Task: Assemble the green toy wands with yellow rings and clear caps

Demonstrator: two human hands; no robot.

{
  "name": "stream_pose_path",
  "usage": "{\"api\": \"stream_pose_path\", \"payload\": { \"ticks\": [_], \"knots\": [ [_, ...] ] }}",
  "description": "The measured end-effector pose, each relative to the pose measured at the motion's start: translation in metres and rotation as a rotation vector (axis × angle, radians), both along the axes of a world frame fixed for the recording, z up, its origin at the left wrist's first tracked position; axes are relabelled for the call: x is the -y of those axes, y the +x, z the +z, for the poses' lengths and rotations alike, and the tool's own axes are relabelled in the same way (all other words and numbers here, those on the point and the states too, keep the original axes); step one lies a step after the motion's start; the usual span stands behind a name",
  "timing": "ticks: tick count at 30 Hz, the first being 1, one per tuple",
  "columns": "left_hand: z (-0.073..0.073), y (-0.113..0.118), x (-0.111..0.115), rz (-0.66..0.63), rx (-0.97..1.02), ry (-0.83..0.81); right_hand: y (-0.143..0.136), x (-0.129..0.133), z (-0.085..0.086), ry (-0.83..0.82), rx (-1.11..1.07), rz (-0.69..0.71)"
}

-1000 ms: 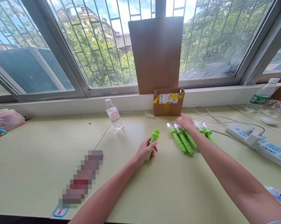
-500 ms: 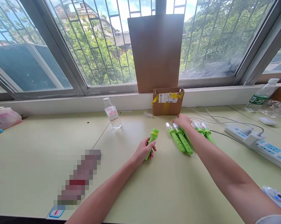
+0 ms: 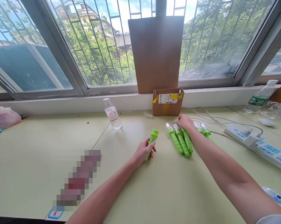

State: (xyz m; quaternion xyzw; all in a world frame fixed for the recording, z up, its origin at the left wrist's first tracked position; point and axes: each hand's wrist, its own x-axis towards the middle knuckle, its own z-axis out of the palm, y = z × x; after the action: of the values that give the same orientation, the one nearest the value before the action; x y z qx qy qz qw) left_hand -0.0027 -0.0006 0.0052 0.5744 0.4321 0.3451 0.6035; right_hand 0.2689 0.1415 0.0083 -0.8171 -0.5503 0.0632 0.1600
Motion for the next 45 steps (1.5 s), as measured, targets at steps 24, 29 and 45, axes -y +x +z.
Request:
{"api": "stream_pose_path", "payload": {
  "ticks": [24, 29, 45],
  "knots": [
    [0.005, 0.003, 0.002, -0.015, -0.046, 0.123, -0.087, 0.083, 0.037, 0.416, -1.280, 0.519],
    [0.003, 0.004, 0.005, -0.015, -0.047, 0.202, -0.110, 0.108, 0.036, 0.366, -1.397, 0.588],
    [0.002, 0.003, 0.007, -0.049, -0.006, 0.289, -0.120, 0.123, 0.027, 0.341, -1.506, 0.655]
  ]
}}
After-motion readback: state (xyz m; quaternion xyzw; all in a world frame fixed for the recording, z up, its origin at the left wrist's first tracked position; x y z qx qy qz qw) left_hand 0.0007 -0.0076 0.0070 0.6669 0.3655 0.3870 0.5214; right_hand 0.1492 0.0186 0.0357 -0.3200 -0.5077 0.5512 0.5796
